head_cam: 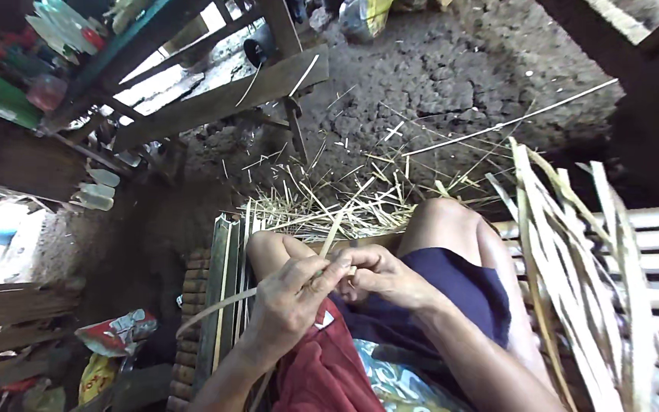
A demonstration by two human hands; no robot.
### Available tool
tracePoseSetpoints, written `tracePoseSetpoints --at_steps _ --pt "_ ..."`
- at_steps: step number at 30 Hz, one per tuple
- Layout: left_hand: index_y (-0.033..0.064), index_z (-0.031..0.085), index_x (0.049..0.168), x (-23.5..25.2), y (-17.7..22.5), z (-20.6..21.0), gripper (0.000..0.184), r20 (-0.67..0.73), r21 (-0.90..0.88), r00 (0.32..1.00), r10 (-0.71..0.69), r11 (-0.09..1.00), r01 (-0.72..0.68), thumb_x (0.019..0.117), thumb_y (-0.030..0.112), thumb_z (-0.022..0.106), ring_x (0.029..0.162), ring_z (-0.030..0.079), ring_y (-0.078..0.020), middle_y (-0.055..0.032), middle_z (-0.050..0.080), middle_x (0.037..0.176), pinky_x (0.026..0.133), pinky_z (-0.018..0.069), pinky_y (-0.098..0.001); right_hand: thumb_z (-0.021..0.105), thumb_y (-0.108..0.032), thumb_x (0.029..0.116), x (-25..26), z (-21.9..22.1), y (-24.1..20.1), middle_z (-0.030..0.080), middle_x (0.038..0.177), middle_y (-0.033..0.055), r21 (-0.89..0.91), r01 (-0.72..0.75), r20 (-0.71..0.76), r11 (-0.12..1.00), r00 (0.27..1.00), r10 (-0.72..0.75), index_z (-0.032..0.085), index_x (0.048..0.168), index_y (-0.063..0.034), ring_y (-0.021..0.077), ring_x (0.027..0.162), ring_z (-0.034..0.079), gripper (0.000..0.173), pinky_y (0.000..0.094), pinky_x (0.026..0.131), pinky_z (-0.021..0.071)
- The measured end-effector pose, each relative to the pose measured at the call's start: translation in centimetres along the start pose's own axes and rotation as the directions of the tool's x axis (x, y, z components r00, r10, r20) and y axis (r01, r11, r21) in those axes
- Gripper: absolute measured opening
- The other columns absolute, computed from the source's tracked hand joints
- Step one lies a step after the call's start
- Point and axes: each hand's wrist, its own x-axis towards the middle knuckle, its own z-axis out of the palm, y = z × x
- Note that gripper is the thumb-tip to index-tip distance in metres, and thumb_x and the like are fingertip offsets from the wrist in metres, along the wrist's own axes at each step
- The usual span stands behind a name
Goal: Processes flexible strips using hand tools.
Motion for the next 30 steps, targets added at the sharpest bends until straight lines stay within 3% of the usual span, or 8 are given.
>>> tracePoseSetpoints --at_steps 3,9,14,16,18,22,28,30 --pt "0.0097 0.071 0.113 0.6 0.3 -2.3 0.016 0.077 0.171 0.992 0.103 0.978 -0.115 0.1017 0.007 0.06 0.089 0.067 -0.0167 -0.0103 0.069 0.096 0.08 0.0546 -0.0227 0.043 -0.041 0.1092 -0.1 0.2 -0.7 0.064 0.083 -0.0149 0.0 0.003 0.151 1.0 0.989 -0.003 0.066 0.094 -0.0152 -0.0078 0.081 0.059 0.038 0.013 0.074 0.0488" --pt "0.0072 0.071 0.114 -0.7 4.0 -6.3 0.018 0.237 0.349 0.967 0.09 0.921 -0.171 0.1032 0.01 0.056 0.079 0.063 -0.0211 -0.009 0.07 0.092 0.07 0.0493 -0.0279 0.046 -0.039 0.1083 -0.2 3.1 1.2 0.062 0.073 -0.0148 0.496 -0.217 0.357 0.841 0.934 0.03 0.069 0.096 -0.02 -0.0073 0.061 0.057 0.032 0.0107 0.056 0.0467" --pt "0.0043 0.073 0.105 -0.7 3.5 -8.3 0.037 0.437 -0.142 0.897 -0.066 0.98 0.141 0.1083 0.033 0.05 0.086 0.066 -0.014 -0.0092 0.067 0.088 0.075 0.0536 -0.0221 0.049 -0.029 0.1073 -1.7 5.2 1.4 0.057 0.061 -0.0169 0.541 -0.266 0.378 0.798 0.924 0.052 0.068 0.088 -0.0168 -0.0114 0.053 0.052 0.03 0.0064 0.048 0.0404" --pt "0.0033 0.067 0.088 -0.9 2.4 -5.4 0.045 0.322 -0.38 0.917 -0.236 0.855 0.353 0.1102 0.034 0.044 0.092 0.067 -0.0064 -0.005 0.067 0.087 0.087 0.0549 -0.0215 0.05 -0.031 0.1075 -2.1 5.8 0.8 0.057 0.06 -0.0171 0.563 -0.233 0.316 0.793 0.947 0.053 0.07 0.091 -0.0169 -0.0112 0.052 0.052 0.03 0.0064 0.048 0.0406" --pt "0.0052 0.067 0.094 -1.1 2.3 -0.7 0.047 0.187 -0.57 0.892 -0.412 0.694 0.44 0.1098 0.041 0.04 0.095 0.065 -0.0026 0.0011 0.068 0.092 0.089 0.055 -0.0232 0.053 -0.033 0.1064 -2.1 5.6 -0.1 0.057 0.06 -0.018 0.542 -0.167 0.176 0.823 0.981 0.084 0.074 0.093 -0.0182 -0.0111 0.051 0.052 0.029 0.0069 0.048 0.0414" --pt "0.0203 0.071 0.084 -0.4 4.0 6.3 0.045 -0.035 -0.831 0.802 -0.596 0.463 0.308 0.1046 0.051 0.045 0.091 0.066 -0.0005 0.0108 0.07 0.086 0.084 0.0544 -0.0193 0.054 -0.031 0.1053 -3.2 5.1 -1.5 0.057 0.06 -0.0179 0.461 -0.046 -0.133 0.886 0.984 0.12 0.075 0.095 -0.0172 -0.0094 0.051 0.052 0.027 0.009 0.049 0.0432" --pt "0.0264 0.062 0.078 0.5 4.8 9.7 0.043 -0.009 -0.947 0.801 -0.599 0.262 0.185 0.0999 0.061 0.049 0.098 0.062 0.0011 0.0145 0.064 0.088 0.09 0.0488 -0.0168 0.051 -0.031 0.1074 -4.7 4.4 -1.9 0.061 0.064 -0.0151 0.427 0.049 -0.25 0.903 0.966 0.065 0.073 0.097 -0.0152 -0.009 0.054 0.055 0.028 0.0084 0.051 0.045" --pt "0.0278 0.059 0.077 0.3 4.5 10.1 0.046 0.103 -0.979 0.765 -0.635 0.072 0.192 0.0976 0.067 0.046 0.095 0.061 0.0005 0.0144 0.061 0.084 0.092 0.0483 -0.0187 0.05 -0.034 0.1074 -5.6 4.4 -1.7 0.062 0.065 -0.0144 0.363 0.074 -0.283 0.929 0.959 0.033 0.073 0.094 -0.0157 -0.0083 0.056 0.057 0.032 0.0093 0.053 0.0468"
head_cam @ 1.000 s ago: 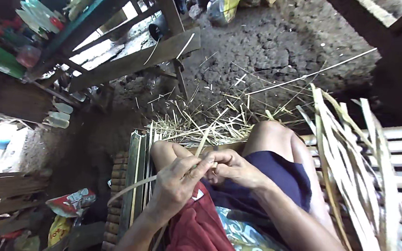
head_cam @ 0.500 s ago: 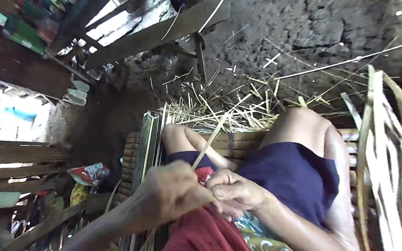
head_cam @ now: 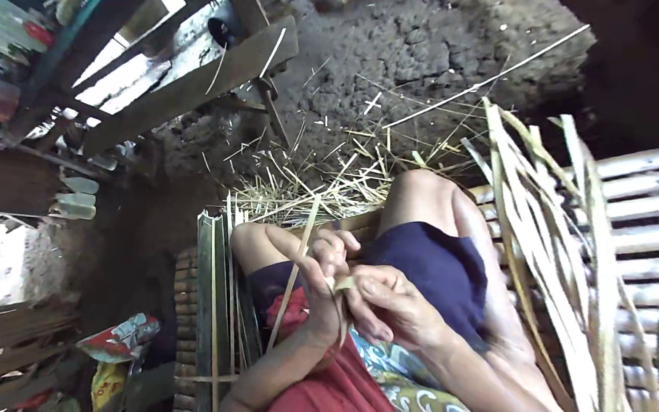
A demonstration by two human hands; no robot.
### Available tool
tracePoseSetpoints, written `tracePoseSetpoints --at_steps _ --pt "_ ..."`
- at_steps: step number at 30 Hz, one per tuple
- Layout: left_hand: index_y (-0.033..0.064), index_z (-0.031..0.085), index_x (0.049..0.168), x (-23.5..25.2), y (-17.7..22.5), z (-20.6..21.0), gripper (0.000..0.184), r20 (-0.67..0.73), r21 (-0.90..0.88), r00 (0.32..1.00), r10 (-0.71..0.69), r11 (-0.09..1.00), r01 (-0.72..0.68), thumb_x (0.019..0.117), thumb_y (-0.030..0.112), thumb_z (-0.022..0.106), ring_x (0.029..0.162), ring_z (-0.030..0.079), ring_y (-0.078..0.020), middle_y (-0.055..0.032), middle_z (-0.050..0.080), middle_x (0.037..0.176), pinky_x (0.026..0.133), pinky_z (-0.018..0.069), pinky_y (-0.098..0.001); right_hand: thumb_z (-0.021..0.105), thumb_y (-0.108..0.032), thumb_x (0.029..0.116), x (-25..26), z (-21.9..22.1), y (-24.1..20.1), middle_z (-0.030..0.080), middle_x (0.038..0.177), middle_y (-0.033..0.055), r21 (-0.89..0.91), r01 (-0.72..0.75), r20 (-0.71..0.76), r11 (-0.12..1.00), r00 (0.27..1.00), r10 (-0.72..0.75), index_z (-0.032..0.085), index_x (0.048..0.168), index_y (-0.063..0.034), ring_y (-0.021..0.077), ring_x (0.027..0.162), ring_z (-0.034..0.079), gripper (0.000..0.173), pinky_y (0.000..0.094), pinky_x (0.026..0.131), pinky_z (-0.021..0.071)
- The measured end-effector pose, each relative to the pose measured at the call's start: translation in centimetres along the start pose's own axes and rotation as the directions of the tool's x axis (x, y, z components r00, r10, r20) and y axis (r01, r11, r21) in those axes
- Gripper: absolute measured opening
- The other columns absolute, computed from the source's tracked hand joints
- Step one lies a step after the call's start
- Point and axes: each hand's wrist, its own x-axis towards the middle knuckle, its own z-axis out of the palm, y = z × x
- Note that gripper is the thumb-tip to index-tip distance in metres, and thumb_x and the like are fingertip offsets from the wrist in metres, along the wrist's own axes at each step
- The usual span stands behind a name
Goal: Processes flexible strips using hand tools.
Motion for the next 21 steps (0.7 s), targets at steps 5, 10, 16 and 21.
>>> tracePoseSetpoints --at_steps 5,10,16,21 --pt "0.0267 0.06 0.065 1.7 -0.2 -0.7 0.061 -0.243 -0.359 0.923 -0.299 0.912 0.201 0.1019 0.067 0.032 0.076 0.063 -0.0039 0.012 0.057 0.065 0.082 0.0533 -0.0232 0.044 -0.046 0.1083 -2.8 -1.9 -1.5 0.065 0.073 -0.0123 -0.376 0.031 0.02 0.926 0.999 -0.025 0.07 0.101 -0.0156 -0.009 0.065 0.058 0.041 0.0092 0.06 0.0474" --pt "0.028 0.057 0.066 2.3 -0.7 1.3 0.062 -0.098 -0.214 0.861 -0.5 0.855 0.472 0.1022 0.069 0.027 0.077 0.063 -0.002 0.0111 0.059 0.07 0.071 0.054 -0.0196 0.066 -0.032 0.0983 -0.1 -2.8 -2.1 0.065 0.089 -0.0129 -0.662 0.006 -0.136 0.75 0.982 -0.128 0.071 0.109 -0.0149 -0.0055 0.08 0.061 0.021 0.0135 0.072 0.0536" --pt "0.0232 0.045 0.069 7.8 -3.7 -0.4 0.057 -0.464 -0.361 0.694 -0.55 0.833 0.42 0.1109 0.05 0.018 0.063 0.063 -0.0087 0.0072 0.053 0.057 0.071 0.0557 -0.0268 0.061 -0.037 0.1027 -4.5 -0.3 -5.4 0.064 0.081 -0.0067 -0.731 0.008 0.021 0.682 1.0 0.01 0.068 0.087 -0.013 -0.0059 0.081 0.06 0.029 0.0098 0.071 0.0482" --pt "0.0304 0.056 0.067 3.2 -4.1 1.6 0.069 0.276 -0.383 0.678 -0.681 0.569 0.727 0.0925 0.083 0.019 0.054 0.055 0.0039 0.0148 0.055 0.058 0.053 0.0472 -0.0142 0.063 -0.035 0.1007 -3.7 -2.3 -5.3 0.071 0.089 -0.0157 -0.869 -0.06 -0.257 0.49 0.902 -0.346 0.076 0.094 -0.0246 -0.0053 0.08 0.065 0.018 0.0148 0.073 0.0556"
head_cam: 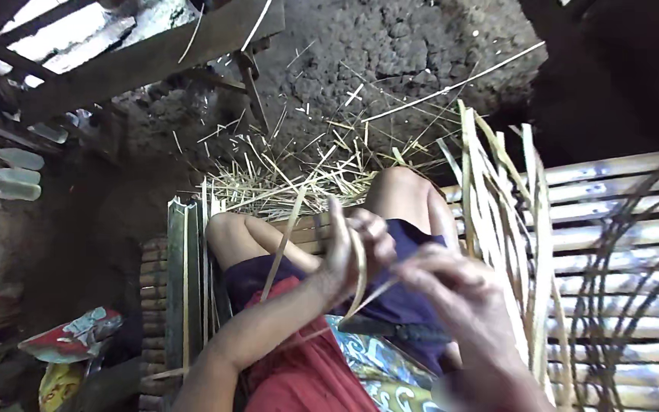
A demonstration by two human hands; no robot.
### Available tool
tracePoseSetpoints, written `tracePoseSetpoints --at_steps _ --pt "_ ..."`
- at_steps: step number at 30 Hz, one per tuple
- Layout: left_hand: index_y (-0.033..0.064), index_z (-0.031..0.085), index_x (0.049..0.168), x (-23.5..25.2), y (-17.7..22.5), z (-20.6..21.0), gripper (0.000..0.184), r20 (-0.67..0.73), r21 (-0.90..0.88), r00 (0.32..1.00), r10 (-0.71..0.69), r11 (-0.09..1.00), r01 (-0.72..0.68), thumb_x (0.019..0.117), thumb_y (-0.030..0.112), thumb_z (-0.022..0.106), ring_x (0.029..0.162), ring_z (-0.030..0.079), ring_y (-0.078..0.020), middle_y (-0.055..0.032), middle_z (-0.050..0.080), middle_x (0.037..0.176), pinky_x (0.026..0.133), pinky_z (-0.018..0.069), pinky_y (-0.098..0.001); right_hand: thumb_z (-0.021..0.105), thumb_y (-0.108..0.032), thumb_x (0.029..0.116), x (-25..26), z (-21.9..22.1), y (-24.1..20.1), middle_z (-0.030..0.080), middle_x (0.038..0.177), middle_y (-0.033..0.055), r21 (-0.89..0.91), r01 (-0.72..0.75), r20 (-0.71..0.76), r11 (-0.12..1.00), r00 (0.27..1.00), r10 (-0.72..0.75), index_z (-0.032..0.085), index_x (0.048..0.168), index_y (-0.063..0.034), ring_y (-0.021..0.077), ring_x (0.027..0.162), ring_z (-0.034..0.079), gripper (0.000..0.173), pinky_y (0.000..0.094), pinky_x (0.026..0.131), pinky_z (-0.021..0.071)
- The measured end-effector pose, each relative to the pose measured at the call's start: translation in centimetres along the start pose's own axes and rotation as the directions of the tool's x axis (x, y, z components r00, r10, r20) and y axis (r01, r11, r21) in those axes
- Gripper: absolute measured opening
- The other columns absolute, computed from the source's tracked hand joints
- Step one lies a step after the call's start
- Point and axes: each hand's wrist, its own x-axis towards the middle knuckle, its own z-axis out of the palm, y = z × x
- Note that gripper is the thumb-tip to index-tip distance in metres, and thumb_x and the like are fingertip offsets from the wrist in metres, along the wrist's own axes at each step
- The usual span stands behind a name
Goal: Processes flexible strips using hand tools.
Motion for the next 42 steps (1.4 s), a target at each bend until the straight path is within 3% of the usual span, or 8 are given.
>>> tracePoseSetpoints --at_steps 4,14,18,21,27,31,37,42 --pt "0.0238 0.049 0.067 -1.0 0.7 4.6 0.053 0.151 0.079 0.981 -0.124 0.99 0.113 0.1062 0.057 0.033 0.044 0.047 0.0015 0.0109 0.048 0.052 0.045 0.0422 -0.014 0.066 -0.038 0.0981 2.6 -1.8 0.2 0.068 0.083 -0.0218 0.031 0.06 -0.156 0.998 0.986 -0.054 0.075 0.088 -0.0328 -0.0084 0.069 0.06 0.014 0.0108 0.062 0.0505" --pt "0.0233 0.041 0.071 7.7 3.0 -0.2 0.052 -0.451 -0.086 0.857 0.25 0.943 -0.321 0.1113 0.05 0.02 0.037 0.035 -0.001 0.0113 0.035 0.047 0.041 0.0358 -0.0156 0.053 -0.032 0.1073 -2.5 -4.1 -1.8 0.062 0.076 -0.0008 0.304 -0.053 0.625 0.951 0.765 -0.157 0.068 0.088 -0.0083 0.001 0.074 0.059 0.034 0.0161 0.068 0.0469" --pt "0.0258 0.05 0.062 4.7 -1.2 1.7 0.059 0.154 -0.072 0.985 -0.079 0.993 0.091 0.1033 0.065 0.036 0.041 0.045 0.0028 0.0123 0.046 0.05 0.041 0.0373 -0.0128 0.056 -0.039 0.1042 -1.2 -5.4 -0.2 0.068 0.083 -0.0199 -0.044 -0.042 0.027 0.998 0.999 0.044 0.074 0.091 -0.0312 -0.0082 0.077 0.061 0.024 0.0128 0.071 0.0512" --pt "0.0218 0.047 0.067 1.9 -2.4 3.2 0.051 0.261 0.129 0.924 -0.278 0.959 0.252 0.1099 0.044 0.03 0.039 0.042 0.0025 0.011 0.046 0.05 0.041 0.0367 -0.0128 0.06 -0.042 0.1008 1.0 -7.0 0.3 0.067 0.076 -0.023 -0.084 -0.026 -0.294 0.996 0.956 0.0 0.074 0.089 -0.0395 -0.0079 0.062 0.059 0.018 0.0126 0.059 0.0506" --pt "0.0238 0.042 0.067 5.8 -0.8 2.2 0.052 -0.104 -0.023 0.995 -0.008 1.0 0.006 0.1111 0.047 0.027 0.035 0.033 0.0018 0.0121 0.036 0.046 0.037 0.0321 -0.0134 0.056 -0.041 0.1031 -0.1 -4.0 0.4 0.065 0.078 -0.0177 0.0 -0.128 0.249 0.992 0.96 0.124 0.078 0.092 -0.0225 -0.0098 0.07 0.056 0.03 0.0111 0.064 0.0472" --pt "0.0222 0.04 0.071 8.0 3.1 -1.8 0.05 -0.444 -0.15 0.874 0.2 0.944 -0.293 0.112 0.045 0.024 0.036 0.033 -0.0004 0.0112 0.033 0.046 0.039 0.0334 -0.0147 0.057 -0.034 0.1054 -2.6 -5.5 -2.1 0.064 0.074 -0.0076 0.349 -0.194 0.571 0.917 0.82 -0.044 0.07 0.088 -0.0135 -0.003 0.071 0.061 0.03 0.014 0.066 0.0498" --pt "0.0236 0.053 0.073 1.1 -1.4 0.3 0.051 0.254 0.034 0.948 -0.192 0.981 0.19 0.1063 0.058 0.033 0.044 0.047 0.0028 0.0121 0.051 0.055 0.043 0.0417 -0.0139 0.06 -0.043 0.0999 1.3 -6.2 -0.4 0.069 0.075 -0.0209 0.044 -0.148 -0.101 0.988 0.983 0.152 0.076 0.085 -0.0371 -0.0079 0.061 0.059 0.023 0.0113 0.057 0.049" --pt "0.0215 0.044 0.07 0.3 -0.4 2.1 0.051 -0.034 0.072 0.999 -0.035 0.997 0.038 0.1111 0.046 0.028 0.04 0.037 0.0007 0.0101 0.039 0.051 0.042 0.0352 -0.0139 0.058 -0.043 0.1016 2.3 -2.6 0.7 0.065 0.077 -0.0208 -0.094 -0.097 0.168 0.991 0.979 0.112 0.074 0.086 -0.0286 -0.0102 0.068 0.057 0.027 0.0109 0.063 0.0481"
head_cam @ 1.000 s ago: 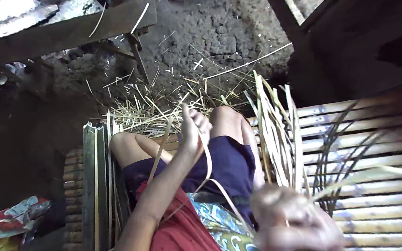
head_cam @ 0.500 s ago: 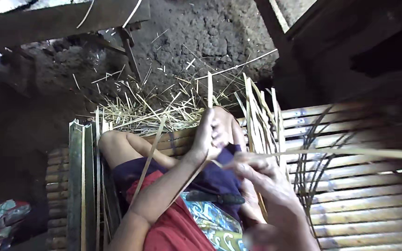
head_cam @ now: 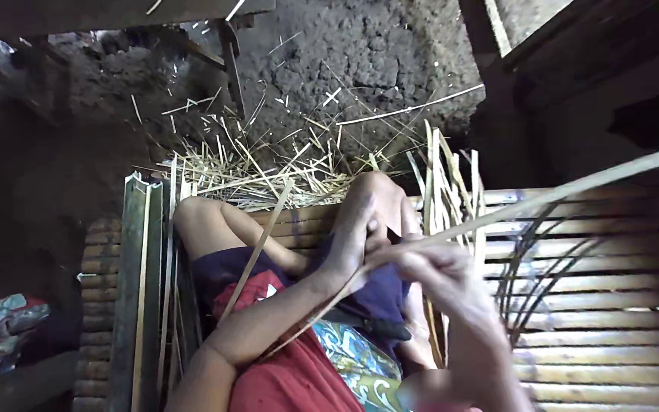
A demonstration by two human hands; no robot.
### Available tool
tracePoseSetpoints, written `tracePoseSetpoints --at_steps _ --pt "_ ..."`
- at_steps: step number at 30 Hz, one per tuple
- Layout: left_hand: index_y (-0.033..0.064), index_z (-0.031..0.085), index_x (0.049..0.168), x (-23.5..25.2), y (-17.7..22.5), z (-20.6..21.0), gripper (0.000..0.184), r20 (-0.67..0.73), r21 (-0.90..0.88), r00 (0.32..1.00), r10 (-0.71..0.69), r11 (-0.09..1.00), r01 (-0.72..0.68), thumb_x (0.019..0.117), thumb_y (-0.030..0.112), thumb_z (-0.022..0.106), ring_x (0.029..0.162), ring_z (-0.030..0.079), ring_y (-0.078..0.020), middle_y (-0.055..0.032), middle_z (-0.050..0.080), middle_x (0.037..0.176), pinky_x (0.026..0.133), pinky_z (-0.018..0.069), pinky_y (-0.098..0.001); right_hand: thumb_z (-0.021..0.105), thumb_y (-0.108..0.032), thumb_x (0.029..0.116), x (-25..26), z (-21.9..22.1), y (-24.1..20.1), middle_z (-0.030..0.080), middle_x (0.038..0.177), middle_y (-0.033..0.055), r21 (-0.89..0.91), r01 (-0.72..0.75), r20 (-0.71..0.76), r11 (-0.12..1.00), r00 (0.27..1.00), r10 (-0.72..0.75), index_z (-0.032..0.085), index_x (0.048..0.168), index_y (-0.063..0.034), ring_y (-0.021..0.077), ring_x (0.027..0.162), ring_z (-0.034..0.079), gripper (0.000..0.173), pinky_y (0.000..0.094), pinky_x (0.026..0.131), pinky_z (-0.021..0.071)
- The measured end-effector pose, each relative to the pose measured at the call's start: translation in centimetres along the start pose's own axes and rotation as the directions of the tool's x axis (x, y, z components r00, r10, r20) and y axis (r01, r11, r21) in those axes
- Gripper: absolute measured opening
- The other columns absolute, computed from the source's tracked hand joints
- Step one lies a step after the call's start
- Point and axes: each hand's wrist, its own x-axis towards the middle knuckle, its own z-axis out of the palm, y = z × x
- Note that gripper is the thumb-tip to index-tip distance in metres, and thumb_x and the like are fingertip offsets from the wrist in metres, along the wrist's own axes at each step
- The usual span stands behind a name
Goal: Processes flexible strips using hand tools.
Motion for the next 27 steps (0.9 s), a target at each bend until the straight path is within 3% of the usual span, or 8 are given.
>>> tracePoseSetpoints --at_steps 2,6,10,12,16,19,25,27 --pt "0.0229 0.044 0.072 1.0 1.1 -1.1 0.051 -0.082 -0.06 0.993 0.079 0.995 -0.084 0.1097 0.052 0.028 0.038 0.034 0.0015 0.0113 0.037 0.05 0.04 0.0334 -0.013 0.057 -0.043 0.1031 -0.7 0.8 0.2 0.063 0.078 -0.0184 0.113 -0.03 0.208 0.993 0.978 0.005 0.075 0.088 -0.0246 -0.0101 0.073 0.055 0.03 0.0107 0.066 0.046" --pt "0.0227 0.041 0.068 3.0 5.1 -4.7 0.053 -0.449 -0.146 0.855 0.259 0.923 -0.357 0.1116 0.048 0.024 0.036 0.033 -0.0005 0.0113 0.034 0.046 0.039 0.0332 -0.0151 0.054 -0.035 0.1067 -3.2 0.3 -1.3 0.064 0.075 -0.0047 0.387 -0.119 0.629 0.914 0.759 -0.168 0.072 0.093 -0.0102 -0.0039 0.073 0.06 0.034 0.0126 0.067 0.0487" --pt "0.0251 0.049 0.072 -0.5 2.4 -3.7 0.058 -0.049 -0.065 0.995 0.083 0.994 -0.086 0.1057 0.063 0.022 0.045 0.046 0.0012 0.0109 0.048 0.056 0.044 0.0397 -0.0136 0.058 -0.045 0.1014 -2.4 -0.6 -0.3 0.067 0.077 -0.0217 0.217 -0.18 0.146 0.959 0.978 0.151 0.075 0.086 -0.0348 -0.0101 0.068 0.059 0.025 0.0102 0.063 0.0493" --pt "0.0217 0.049 0.07 -2.8 0.8 -2.4 0.053 0.124 -0.051 0.991 -0.058 0.997 0.065 0.1097 0.049 0.026 0.042 0.044 0.0021 0.01 0.049 0.055 0.041 0.0382 -0.0126 0.06 -0.045 0.1003 -0.8 -1.1 -0.2 0.066 0.074 -0.0213 0.185 -0.125 -0.068 0.975 0.988 0.14 0.074 0.084 -0.0369 -0.008 0.063 0.058 0.023 0.0114 0.06 0.0488" --pt "0.0232 0.045 0.06 -4.3 0.1 -1.0 0.063 -0.175 -0.25 0.983 0.057 0.963 -0.1 0.1084 0.056 0.024 0.04 0.044 -0.0005 0.0105 0.042 0.048 0.042 0.0393 -0.0154 0.057 -0.047 0.1017 -0.8 2.0 -1.1 0.07 0.088 -0.0198 0.102 -0.089 0.15 0.991 0.986 0.073 0.077 0.102 -0.0309 -0.0078 0.076 0.062 0.026 0.0127 0.068 0.0525" --pt "0.0229 0.04 0.055 -4.4 0.2 -1.6 0.068 -0.267 -0.289 0.957 0.115 0.937 -0.194 0.1065 0.062 0.018 0.036 0.04 -0.0023 0.0097 0.036 0.044 0.039 0.0371 -0.0174 0.061 -0.036 0.1027 -1.7 4.4 -1.0 0.069 0.086 -0.0141 0.093 -0.054 0.187 0.994 0.982 0.036 0.076 0.092 -0.0162 -0.0078 0.078 0.061 0.027 0.0116 0.071 0.0518" --pt "0.0233 0.034 0.052 -4.1 2.1 -7.0 0.068 -0.558 -0.251 0.81 0.178 0.895 -0.37 0.1082 0.057 0.016 0.033 0.032 -0.0031 0.0093 0.03 0.04 0.038 0.0318 -0.0185 0.058 -0.035 0.1035 -2.7 1.9 -1.9 0.067 0.081 -0.019 0.145 -0.058 0.108 0.988 0.993 0.042 0.075 0.092 -0.0265 -0.0094 0.073 0.06 0.022 0.0091 0.067 0.0501" --pt "0.0246 0.042 0.057 -4.1 1.6 -6.1 0.068 -0.436 -0.194 0.885 0.162 0.943 -0.269 0.1055 0.064 0.017 0.038 0.039 -0.0014 0.0106 0.037 0.045 0.043 0.0368 -0.0172 0.061 -0.041 0.1011 -1.8 2.4 -1.1 0.065 0.076 -0.0178 0.043 -0.065 0.059 0.997 0.996 0.063 0.073 0.085 -0.0257 -0.0077 0.068 0.059 0.025 0.0107 0.063 0.0499"
